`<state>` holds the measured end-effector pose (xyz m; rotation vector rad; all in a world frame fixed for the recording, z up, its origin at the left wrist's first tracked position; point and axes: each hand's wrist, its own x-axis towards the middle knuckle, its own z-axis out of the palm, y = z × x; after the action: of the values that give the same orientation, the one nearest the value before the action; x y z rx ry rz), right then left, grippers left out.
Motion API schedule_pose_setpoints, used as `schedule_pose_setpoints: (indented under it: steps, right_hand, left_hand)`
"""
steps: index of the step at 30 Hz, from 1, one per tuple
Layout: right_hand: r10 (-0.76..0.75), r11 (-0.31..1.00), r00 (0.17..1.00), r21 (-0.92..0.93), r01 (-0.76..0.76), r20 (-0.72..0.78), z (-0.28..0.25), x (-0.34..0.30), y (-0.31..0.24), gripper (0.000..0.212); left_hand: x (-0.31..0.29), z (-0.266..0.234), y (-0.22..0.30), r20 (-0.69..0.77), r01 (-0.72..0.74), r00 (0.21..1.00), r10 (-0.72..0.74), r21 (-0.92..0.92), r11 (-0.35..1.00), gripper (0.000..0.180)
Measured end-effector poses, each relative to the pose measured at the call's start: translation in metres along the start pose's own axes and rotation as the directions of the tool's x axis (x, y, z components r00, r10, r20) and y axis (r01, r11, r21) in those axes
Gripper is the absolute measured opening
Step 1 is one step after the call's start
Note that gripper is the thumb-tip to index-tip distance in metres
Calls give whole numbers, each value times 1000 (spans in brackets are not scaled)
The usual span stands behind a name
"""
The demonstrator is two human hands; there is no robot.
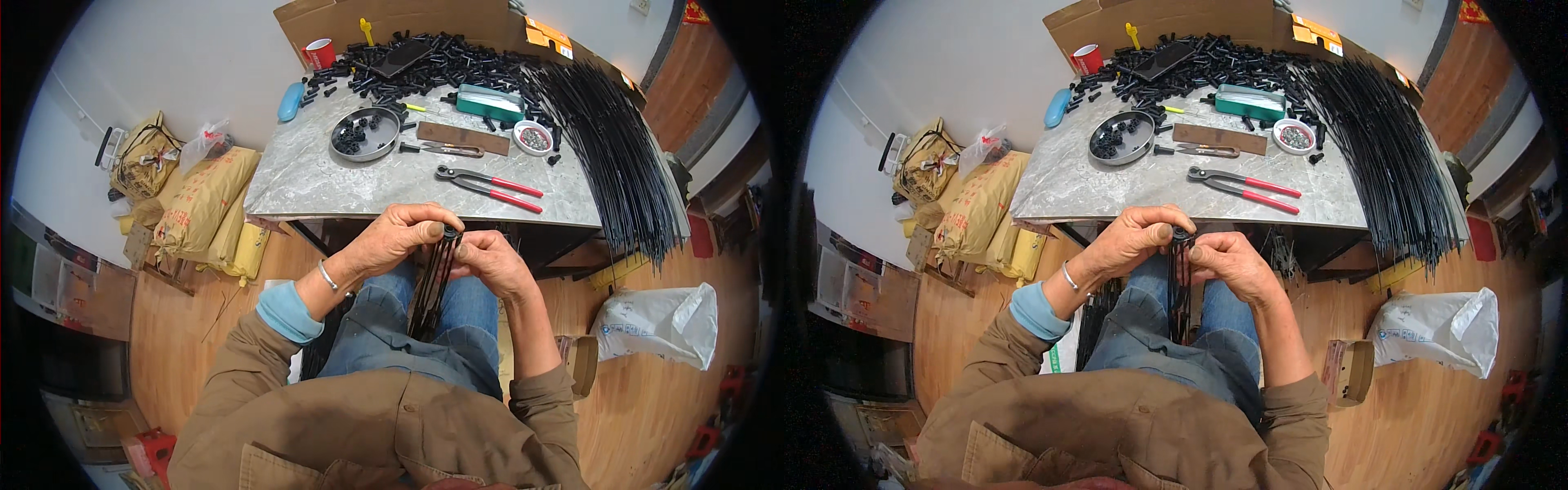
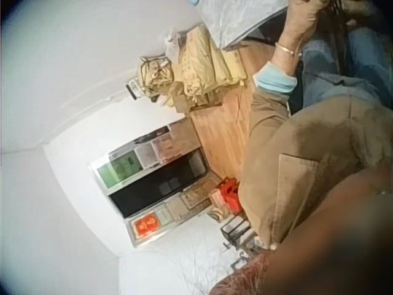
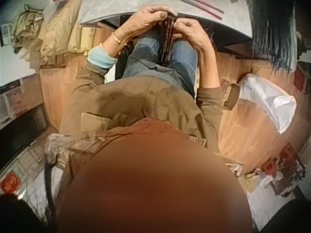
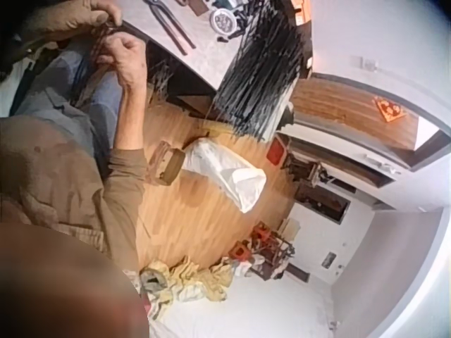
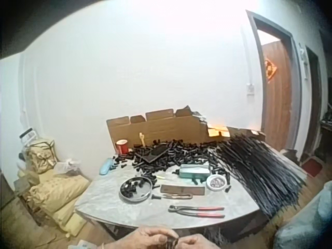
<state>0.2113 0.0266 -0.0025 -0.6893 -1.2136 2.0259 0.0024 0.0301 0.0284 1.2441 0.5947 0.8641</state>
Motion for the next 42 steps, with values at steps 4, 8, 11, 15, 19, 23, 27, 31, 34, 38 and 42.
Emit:
schedule_pose_setpoints:
  steps: [4,8,11,15,19,23,27,31,34,38,42]
  right_hand:
    - [-25,996,993,-84,16,-112,11,-2,0,23]
    - [-91,988,977,-137,65,-194,19,-7,8,21]
    - [-85,989,976,-135,59,-200,21,-8,7,20]
    - [-60,990,990,-131,43,-129,17,-10,8,22]
    - [-82,987,973,-154,49,-217,20,-3,9,23]
    - [-144,977,936,-195,83,-321,28,1,9,26]
    - [-185,965,916,-243,100,-355,31,0,10,28]
    - [-209,953,914,-281,111,-348,39,-1,10,31]
    - [-247,938,886,-328,117,-391,41,0,19,35]
    - [-359,875,838,-460,150,-411,47,0,25,36]
    - [-335,804,882,-588,84,-332,52,-3,15,25]
  left_hand:
    - [-2,-2,-5,-25,-4,1000,2,-46,999,37]
    - [-5,4,0,4,-29,1000,29,-1,1000,39]
    - [-9,6,-2,37,-51,998,50,24,998,41]
    - [-12,9,2,143,-79,987,68,72,994,47]
    - [-15,24,3,-33,45,998,-44,36,998,54]
    - [-13,36,-14,-336,-98,937,99,20,995,50]
    - [-14,33,-21,-466,-63,871,156,209,976,39]
    - [-19,46,-11,-432,-68,854,289,458,886,29]
    - [-19,52,-1,-442,-19,853,275,501,865,22]
    - [-21,44,5,-416,34,889,190,475,879,23]
    - [-27,33,5,-382,-51,899,215,396,917,26]
